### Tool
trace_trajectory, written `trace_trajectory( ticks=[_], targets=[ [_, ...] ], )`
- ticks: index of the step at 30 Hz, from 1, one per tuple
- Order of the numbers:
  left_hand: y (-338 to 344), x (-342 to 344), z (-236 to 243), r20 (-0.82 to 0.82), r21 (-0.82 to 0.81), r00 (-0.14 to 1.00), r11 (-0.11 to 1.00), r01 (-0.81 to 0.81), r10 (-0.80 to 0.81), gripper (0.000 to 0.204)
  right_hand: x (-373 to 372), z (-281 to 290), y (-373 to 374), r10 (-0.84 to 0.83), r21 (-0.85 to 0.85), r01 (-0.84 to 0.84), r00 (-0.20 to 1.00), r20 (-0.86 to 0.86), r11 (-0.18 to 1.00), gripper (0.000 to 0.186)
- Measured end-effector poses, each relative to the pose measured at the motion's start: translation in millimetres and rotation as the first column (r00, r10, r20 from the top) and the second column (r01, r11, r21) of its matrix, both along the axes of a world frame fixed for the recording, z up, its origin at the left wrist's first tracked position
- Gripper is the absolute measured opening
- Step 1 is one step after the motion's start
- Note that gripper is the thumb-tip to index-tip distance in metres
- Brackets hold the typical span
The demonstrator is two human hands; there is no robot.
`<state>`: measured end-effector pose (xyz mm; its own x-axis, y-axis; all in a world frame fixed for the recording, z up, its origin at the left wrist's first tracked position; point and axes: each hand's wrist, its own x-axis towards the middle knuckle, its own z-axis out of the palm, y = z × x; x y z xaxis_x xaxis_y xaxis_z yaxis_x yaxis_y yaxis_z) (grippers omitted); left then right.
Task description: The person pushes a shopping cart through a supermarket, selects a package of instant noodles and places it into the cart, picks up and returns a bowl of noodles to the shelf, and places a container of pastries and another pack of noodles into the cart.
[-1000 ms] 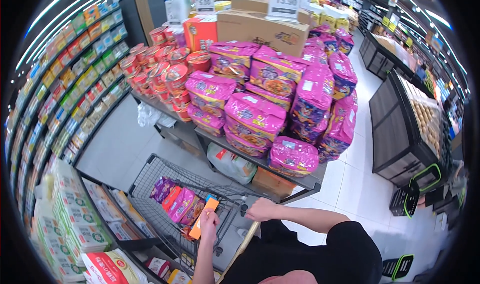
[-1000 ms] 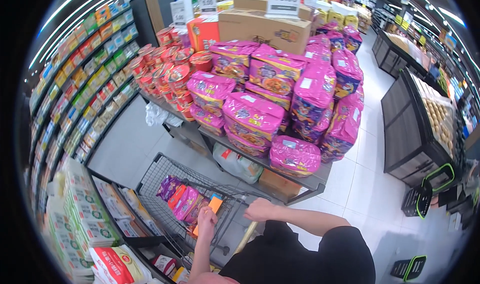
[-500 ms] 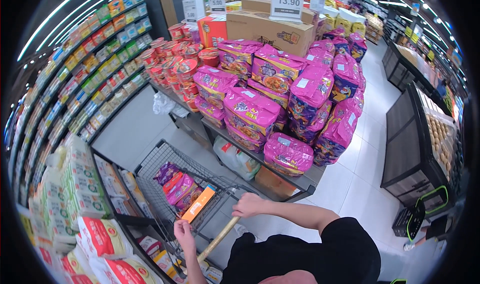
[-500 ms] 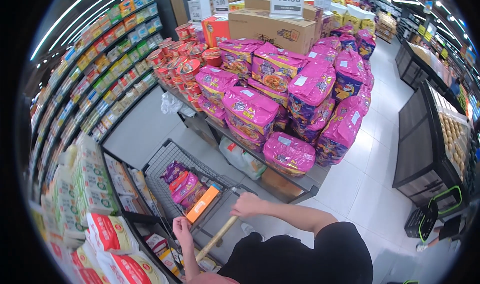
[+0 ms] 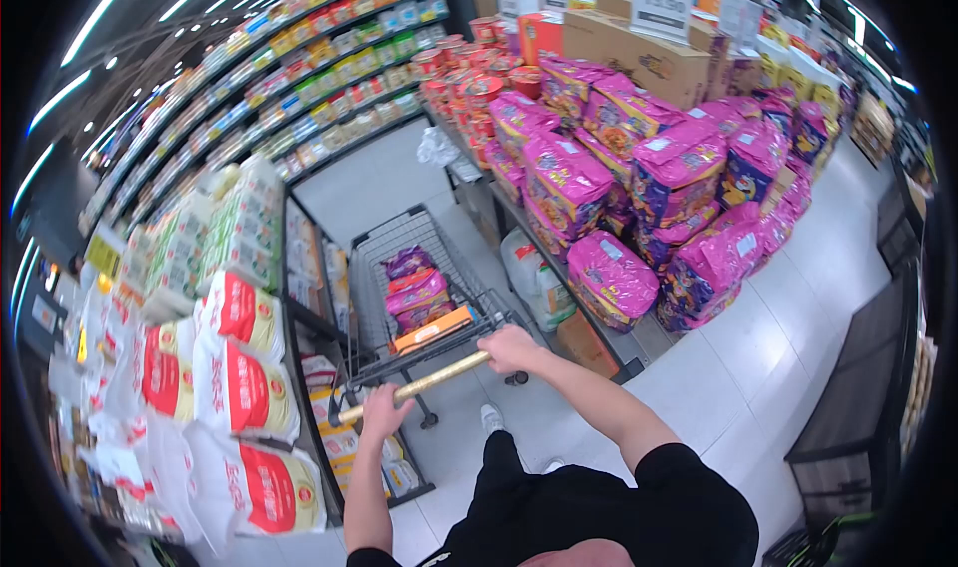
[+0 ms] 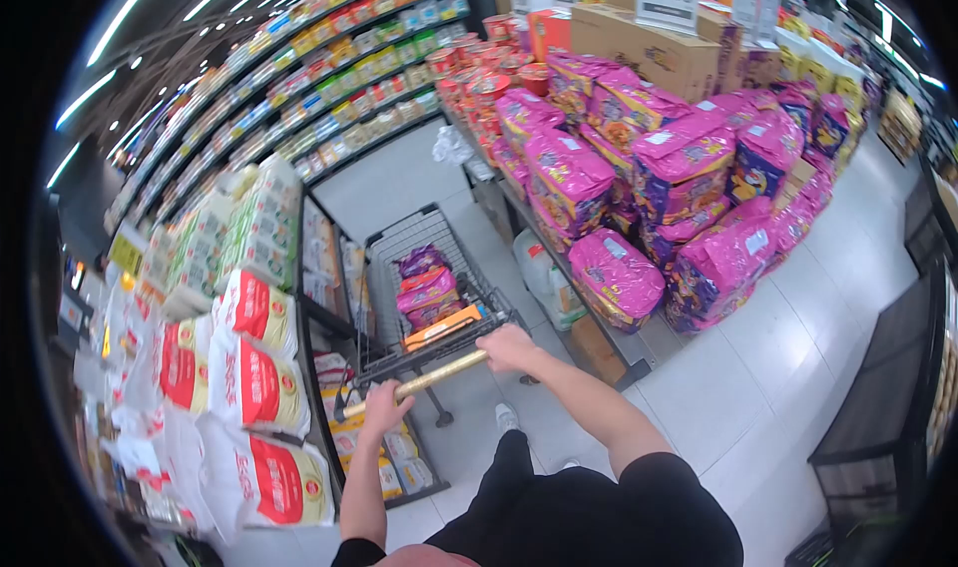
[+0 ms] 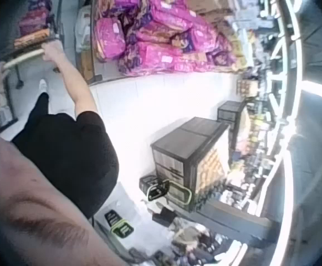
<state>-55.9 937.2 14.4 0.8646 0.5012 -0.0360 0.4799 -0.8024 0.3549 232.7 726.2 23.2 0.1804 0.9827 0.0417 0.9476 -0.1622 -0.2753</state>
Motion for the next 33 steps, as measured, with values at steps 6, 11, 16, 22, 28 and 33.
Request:
trace_trajectory(
  ticks=[6,11,16,22,28,33],
  targets=[
    [-11.6,-1.7,10.5,-0.085,0.039,0.991,0.994,0.104,-0.1,0.044,-10.1,5.9,-18.2,-0.038,-0.055,0.039,0.999,0.034,0.998,0.02],
    [7.3,-33.6,9.6,-0.126,0.12,0.992,0.992,0.03,-0.015,0.029,-17.9,18.1,-12.9,-0.124,-0.32,0.125,0.992,0.023,0.939,0.024],
    [3.7,-1.4,31.8,-0.372,0.087,0.92,0.992,-0.095,0.12,0.025,-5.2,17.1,-6.3,-0.118,-0.421,0.123,0.992,0.037,0.899,0.027],
    [32.0,19.3,25.4,-0.41,-0.013,0.912,1.0,0.012,-0.016,0.026,15.9,20.8,14.0,-0.2,-0.426,0.194,0.979,0.031,0.884,0.027],
    [68.3,38.8,19.9,-0.38,-0.002,0.924,0.999,-0.041,0.037,0.024,33.1,25.6,52.6,-0.192,-0.426,0.189,0.981,0.036,0.885,0.027],
    [103.9,60.7,26.7,-0.373,-0.006,0.926,0.999,-0.053,0.047,0.023,51.2,26.0,93.7,-0.224,-0.424,0.213,0.974,0.023,0.88,0.027]
  ],
)
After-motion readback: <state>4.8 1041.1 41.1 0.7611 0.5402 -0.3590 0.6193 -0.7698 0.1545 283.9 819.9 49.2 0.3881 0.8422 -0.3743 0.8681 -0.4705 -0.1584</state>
